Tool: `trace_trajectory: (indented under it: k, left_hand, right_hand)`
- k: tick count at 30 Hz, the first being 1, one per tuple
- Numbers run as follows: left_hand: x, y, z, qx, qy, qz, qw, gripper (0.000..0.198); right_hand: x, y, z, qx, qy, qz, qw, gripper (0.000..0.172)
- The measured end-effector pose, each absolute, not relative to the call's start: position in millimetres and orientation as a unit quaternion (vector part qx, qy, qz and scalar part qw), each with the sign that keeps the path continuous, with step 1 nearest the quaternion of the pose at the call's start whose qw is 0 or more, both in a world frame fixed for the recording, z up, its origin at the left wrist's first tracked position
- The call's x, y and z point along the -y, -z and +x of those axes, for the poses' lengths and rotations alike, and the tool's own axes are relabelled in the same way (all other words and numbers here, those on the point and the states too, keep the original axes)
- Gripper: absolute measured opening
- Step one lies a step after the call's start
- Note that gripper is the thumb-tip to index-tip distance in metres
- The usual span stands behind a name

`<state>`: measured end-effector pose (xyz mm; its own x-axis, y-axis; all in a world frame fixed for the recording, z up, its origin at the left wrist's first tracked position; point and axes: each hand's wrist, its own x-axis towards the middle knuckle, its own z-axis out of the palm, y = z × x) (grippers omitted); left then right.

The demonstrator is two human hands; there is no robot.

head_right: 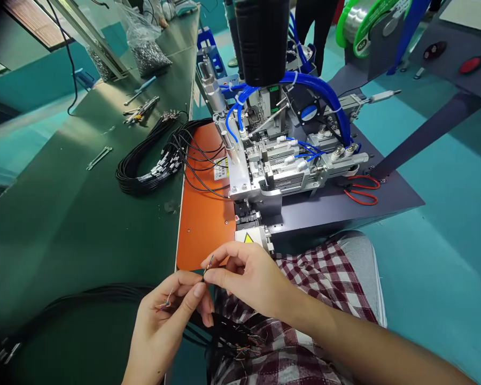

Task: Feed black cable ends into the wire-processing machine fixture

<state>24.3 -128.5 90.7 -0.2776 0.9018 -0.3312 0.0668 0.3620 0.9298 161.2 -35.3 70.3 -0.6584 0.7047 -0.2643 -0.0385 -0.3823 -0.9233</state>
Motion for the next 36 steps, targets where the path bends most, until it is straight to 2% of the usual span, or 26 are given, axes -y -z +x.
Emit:
trace_trajectory:
  k: [3,8,15,30,33,34,36]
  left_hand:
    - [129.5,-90.9,28.0,-0.688,-0.433,0.366,0.453,0.025]
    - [130.0,-91.2,31.0,-0.703,-0.429,0.366,0.433,0.025]
    - [130.2,-92.5,32.4,-0.711,-0.451,0.365,0.397,0.023]
    - [129.5,-88.6,29.3,-0.702,-0.443,0.389,0.399,0.021]
    - [126.5,-83.3,26.3,-0.691,-0.414,0.416,0.421,0.020]
    - [124.8,-81.2,25.1,-0.688,-0.400,0.430,0.427,0.018]
    - [121.2,-77.5,22.5,-0.681,-0.383,0.462,0.420,0.013]
  right_hand:
    - [38.1,-70.7,165.7,0.540,-0.694,-0.363,0.309,0.019]
    - [44.9,-62.8,169.9,0.655,-0.503,-0.340,0.449,0.020]
    - [47.4,-52.1,175.7,0.769,-0.353,-0.255,0.469,0.028]
    - [46.8,-51.8,173.4,0.726,-0.418,-0.277,0.471,0.020]
    - [46.0,-53.1,171.3,0.686,-0.479,-0.325,0.441,0.033]
    - [44.7,-54.1,171.5,0.682,-0.493,-0.337,0.423,0.032]
    - [41.7,-56.5,174.8,0.696,-0.500,-0.344,0.383,0.016]
